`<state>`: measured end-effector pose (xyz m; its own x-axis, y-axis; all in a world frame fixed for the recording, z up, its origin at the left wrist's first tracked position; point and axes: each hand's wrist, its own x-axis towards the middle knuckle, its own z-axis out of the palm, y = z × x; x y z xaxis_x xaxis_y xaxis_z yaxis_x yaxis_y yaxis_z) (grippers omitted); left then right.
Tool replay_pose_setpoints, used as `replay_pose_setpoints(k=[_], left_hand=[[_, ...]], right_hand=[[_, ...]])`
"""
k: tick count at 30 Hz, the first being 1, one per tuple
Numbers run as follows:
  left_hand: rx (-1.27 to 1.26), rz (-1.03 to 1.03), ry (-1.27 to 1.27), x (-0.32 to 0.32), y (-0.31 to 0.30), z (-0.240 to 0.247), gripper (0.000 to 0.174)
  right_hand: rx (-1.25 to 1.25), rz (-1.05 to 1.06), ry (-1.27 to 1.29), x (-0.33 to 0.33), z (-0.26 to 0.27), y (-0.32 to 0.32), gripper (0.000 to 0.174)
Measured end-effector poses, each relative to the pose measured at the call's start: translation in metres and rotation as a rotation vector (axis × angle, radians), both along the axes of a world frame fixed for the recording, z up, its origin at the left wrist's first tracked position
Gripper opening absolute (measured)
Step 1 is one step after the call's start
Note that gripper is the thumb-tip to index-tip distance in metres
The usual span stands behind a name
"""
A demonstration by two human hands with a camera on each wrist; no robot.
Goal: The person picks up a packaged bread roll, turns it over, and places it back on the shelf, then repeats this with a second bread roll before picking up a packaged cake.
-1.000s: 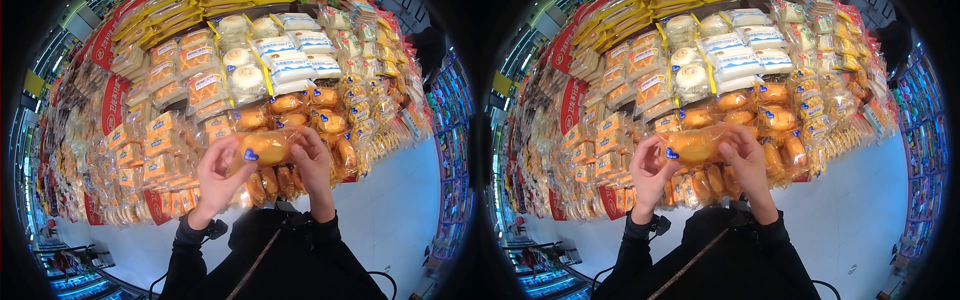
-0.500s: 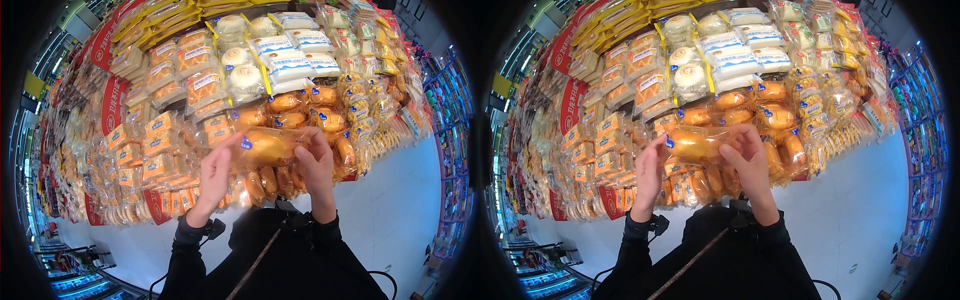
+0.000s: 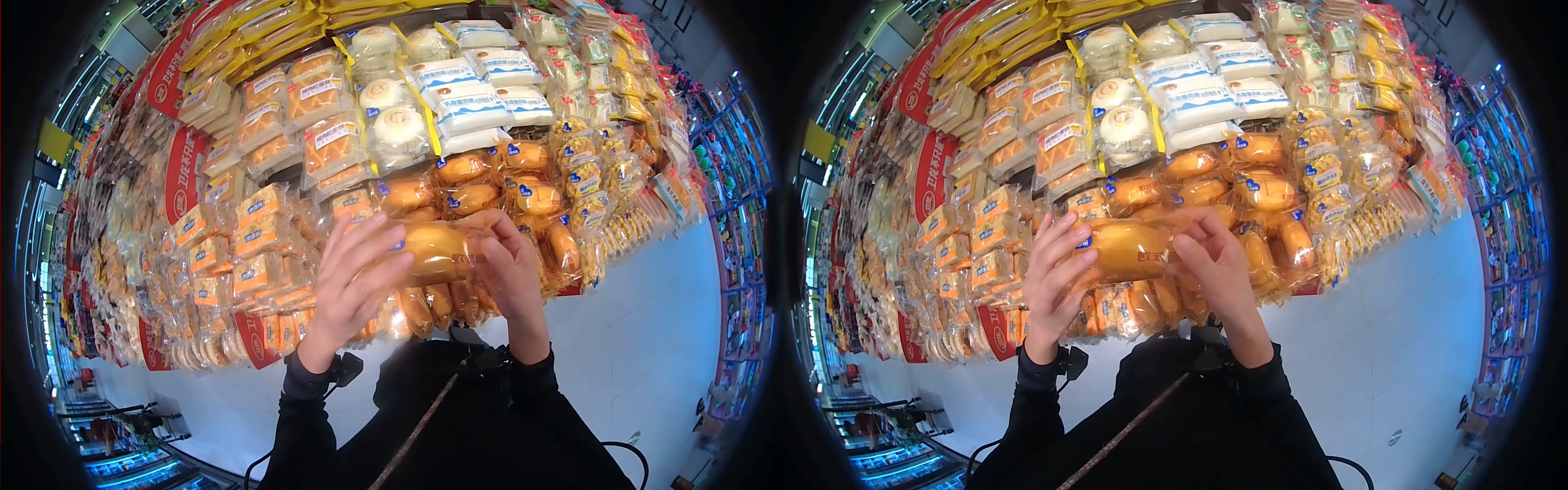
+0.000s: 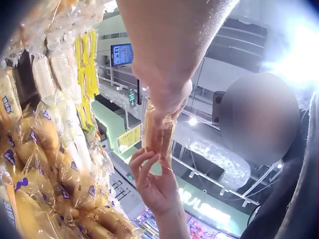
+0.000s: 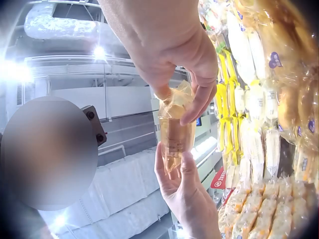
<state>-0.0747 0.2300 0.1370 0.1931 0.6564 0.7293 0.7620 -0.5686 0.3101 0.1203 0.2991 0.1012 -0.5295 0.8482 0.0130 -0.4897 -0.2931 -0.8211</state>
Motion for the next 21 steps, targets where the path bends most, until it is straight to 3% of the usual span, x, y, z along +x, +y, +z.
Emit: replay_pose_setpoints(k=[3, 6, 9, 12, 21], left_hand=[[-0.038, 0.041, -0.072, 0.002, 0.001, 0.003, 0.043], [-0.078, 0.044, -0.183, 0.003, 0.004, 0.002, 0.043], [-0.11, 0.047, -0.275, 0.003, 0.004, -0.002, 0.045], [-0.142, 0.042, -0.33, 0.003, 0.003, -0.002, 0.047], [-0.183, 0.011, -0.495, 0.006, 0.003, -0.004, 0.049]], right_hand=[[0.331, -0.203, 0.026, -0.009, 0.007, 0.004, 0.053], [0.483, -0.188, 0.044, -0.006, 0.013, 0.005, 0.058], [0.585, -0.134, -0.028, -0.003, 0.013, 0.003, 0.053], [0.657, -0.161, -0.106, -0.003, 0.012, 0.003, 0.053], [0.59, -0.158, -0.017, -0.005, 0.012, 0.0, 0.049]])
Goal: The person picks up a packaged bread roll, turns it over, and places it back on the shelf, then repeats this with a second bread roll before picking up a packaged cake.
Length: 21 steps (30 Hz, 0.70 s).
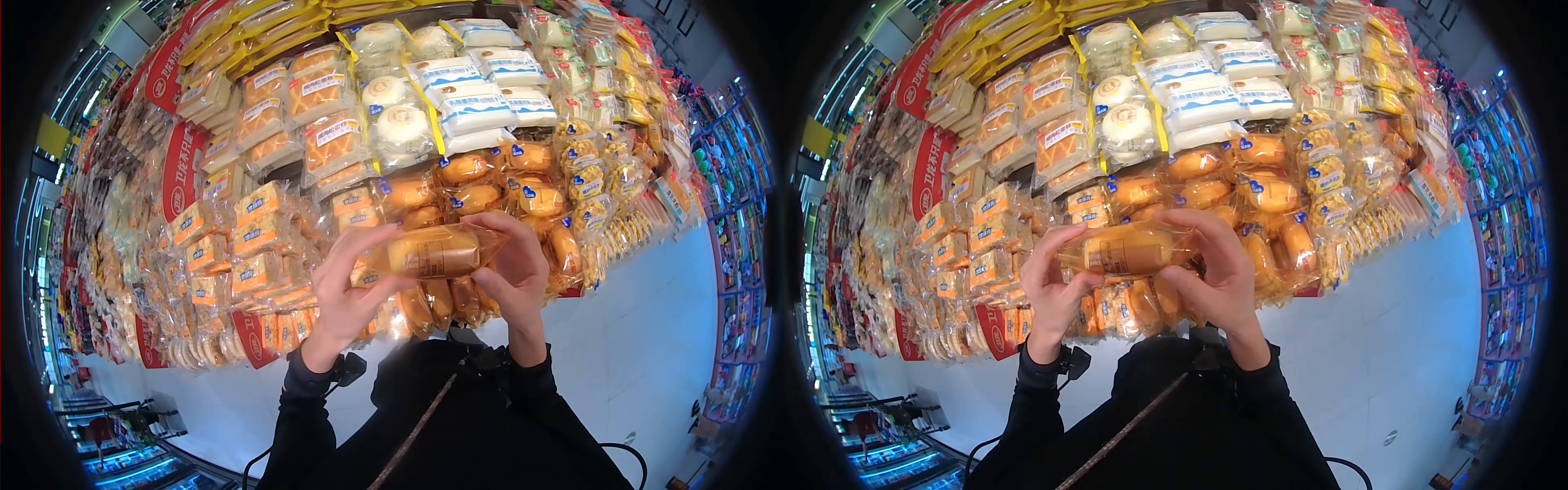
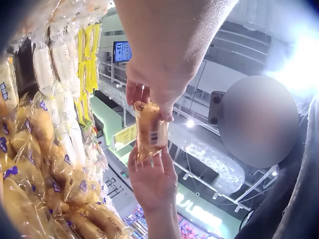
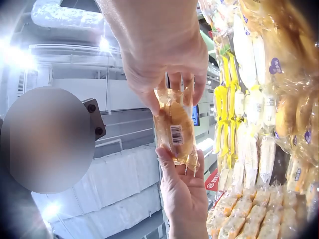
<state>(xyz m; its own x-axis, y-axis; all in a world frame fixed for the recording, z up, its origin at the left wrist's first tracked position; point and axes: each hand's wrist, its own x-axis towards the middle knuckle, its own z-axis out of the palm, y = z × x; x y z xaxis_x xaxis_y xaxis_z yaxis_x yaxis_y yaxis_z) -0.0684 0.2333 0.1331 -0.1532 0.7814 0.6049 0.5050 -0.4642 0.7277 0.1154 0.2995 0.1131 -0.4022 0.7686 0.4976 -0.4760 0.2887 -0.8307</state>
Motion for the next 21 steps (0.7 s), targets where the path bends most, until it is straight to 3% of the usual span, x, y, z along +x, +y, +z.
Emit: replay_pose_setpoints(k=[5, 11, 17, 21], left_hand=[[-0.055, 0.029, -0.04, 0.001, -0.004, 0.0, 0.049], [-0.089, -0.177, -0.301, 0.005, -0.004, -0.009, 0.053], [-0.218, -0.156, -0.359, 0.005, -0.006, -0.011, 0.062], [-0.23, -0.163, -0.37, 0.005, -0.005, -0.01, 0.056]], right_hand=[[-0.024, 0.008, 0.051, -0.001, -0.005, 0.0, 0.047], [-0.058, -0.034, 0.115, -0.001, -0.006, 0.001, 0.043], [-0.063, -0.058, 0.104, -0.001, -0.007, 0.0, 0.042], [-0.059, -0.06, 0.091, 0.001, -0.009, -0.001, 0.043]])
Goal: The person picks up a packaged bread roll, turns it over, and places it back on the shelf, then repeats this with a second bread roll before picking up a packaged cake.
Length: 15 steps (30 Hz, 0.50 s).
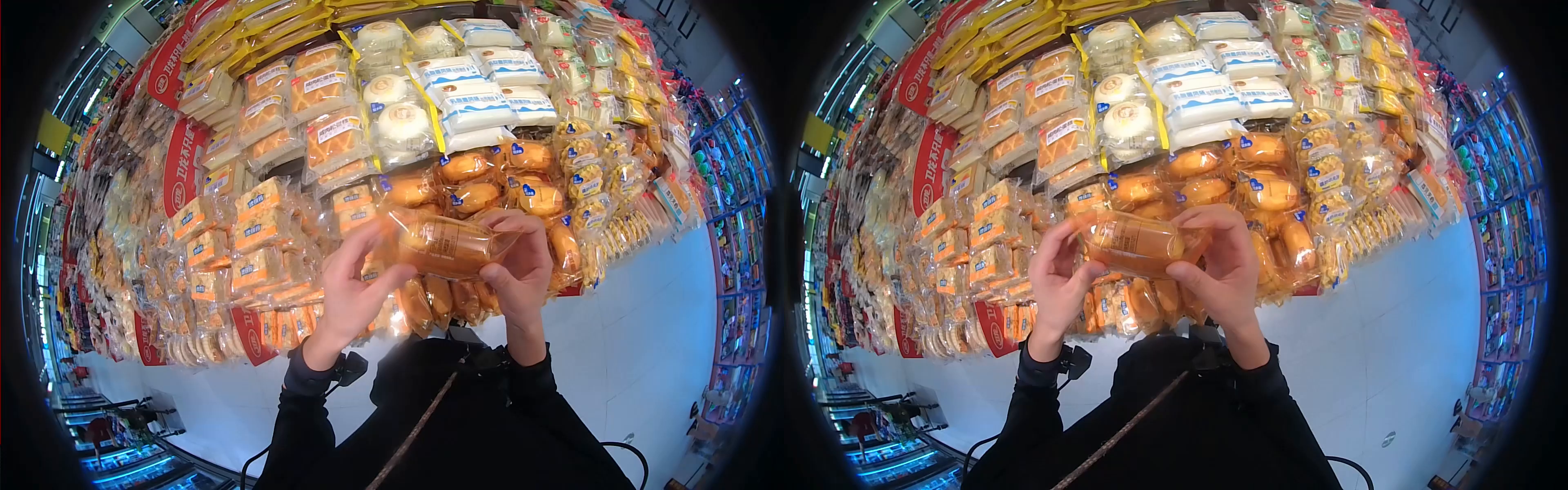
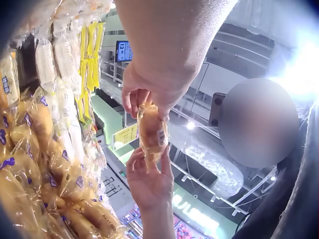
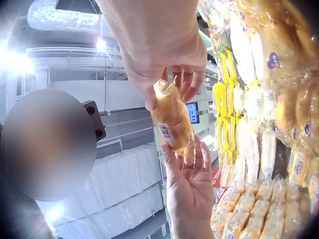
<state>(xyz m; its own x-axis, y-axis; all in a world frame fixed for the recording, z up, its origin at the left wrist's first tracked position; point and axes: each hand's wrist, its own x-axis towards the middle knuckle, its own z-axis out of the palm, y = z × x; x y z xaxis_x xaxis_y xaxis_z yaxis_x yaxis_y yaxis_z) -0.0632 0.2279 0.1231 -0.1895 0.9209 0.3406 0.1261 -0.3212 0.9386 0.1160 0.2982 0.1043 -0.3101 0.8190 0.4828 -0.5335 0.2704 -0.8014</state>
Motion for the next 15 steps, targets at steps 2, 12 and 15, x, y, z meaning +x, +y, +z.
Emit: replay_pose_setpoints(k=[2, 12, 15], left_hand=[[0.043, -0.022, -0.066, 0.001, 0.006, 0.002, 0.049], [-0.027, -0.229, -0.459, 0.017, 0.02, 0.006, 0.053], [-0.039, -0.246, -0.458, 0.016, 0.023, 0.006, 0.053]], right_hand=[[-0.002, -0.109, 0.067, -0.005, 0.0, -0.003, 0.044], [0.156, -0.196, -0.025, -0.022, 0.012, -0.013, 0.043], [0.178, -0.234, -0.041, -0.023, 0.011, -0.016, 0.043]])
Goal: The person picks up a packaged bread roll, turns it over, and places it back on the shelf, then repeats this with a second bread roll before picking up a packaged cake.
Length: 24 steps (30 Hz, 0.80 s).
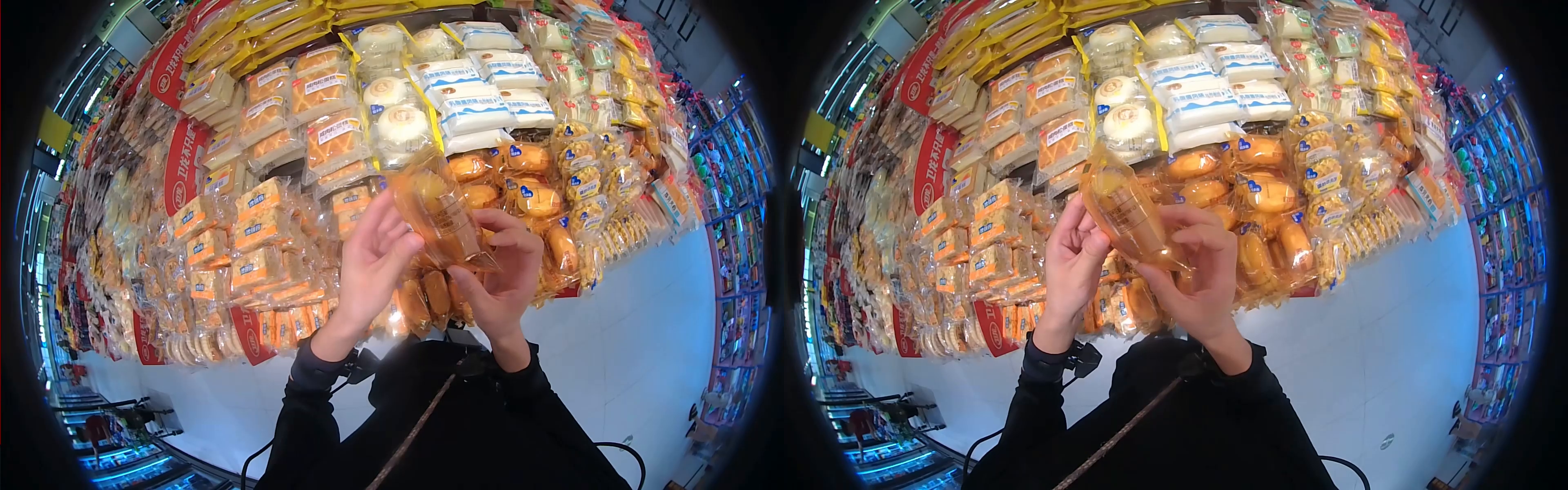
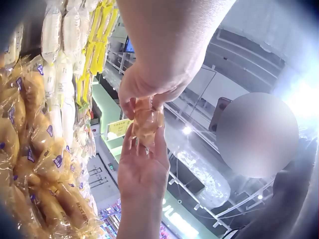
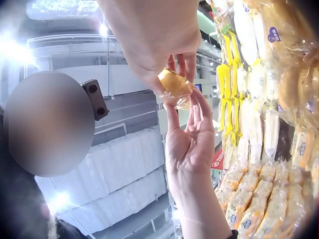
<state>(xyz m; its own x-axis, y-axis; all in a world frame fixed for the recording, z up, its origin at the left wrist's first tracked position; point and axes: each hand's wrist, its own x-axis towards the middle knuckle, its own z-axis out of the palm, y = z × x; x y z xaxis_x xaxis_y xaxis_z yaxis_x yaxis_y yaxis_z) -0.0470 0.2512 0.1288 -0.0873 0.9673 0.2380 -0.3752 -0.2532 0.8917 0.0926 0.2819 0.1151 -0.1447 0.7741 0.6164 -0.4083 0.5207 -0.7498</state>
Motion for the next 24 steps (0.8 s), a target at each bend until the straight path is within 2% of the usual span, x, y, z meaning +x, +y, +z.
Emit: replay_pose_setpoints(k=[3, 6, 15, 21, 24], left_hand=[[-0.006, -0.004, 0.012, 0.0, 0.0, 0.0, 0.052], [-0.001, 0.006, 0.044, 0.002, 0.0, 0.002, 0.051], [-0.001, 0.009, 0.092, -0.001, -0.002, 0.001, 0.053], [0.001, 0.019, 0.092, -0.001, -0.003, 0.001, 0.054], [-0.02, 0.045, 0.179, 0.0, -0.002, 0.001, 0.053]], right_hand=[[0.023, -0.002, -0.123, 0.003, 0.006, -0.004, 0.044], [0.147, -0.065, -0.305, 0.009, -0.004, -0.002, 0.045], [0.216, -0.088, -0.292, 0.008, -0.005, -0.001, 0.046], [0.134, -0.041, -0.257, 0.008, -0.008, -0.003, 0.045], [0.177, -0.115, -0.306, 0.009, -0.011, -0.001, 0.045]])
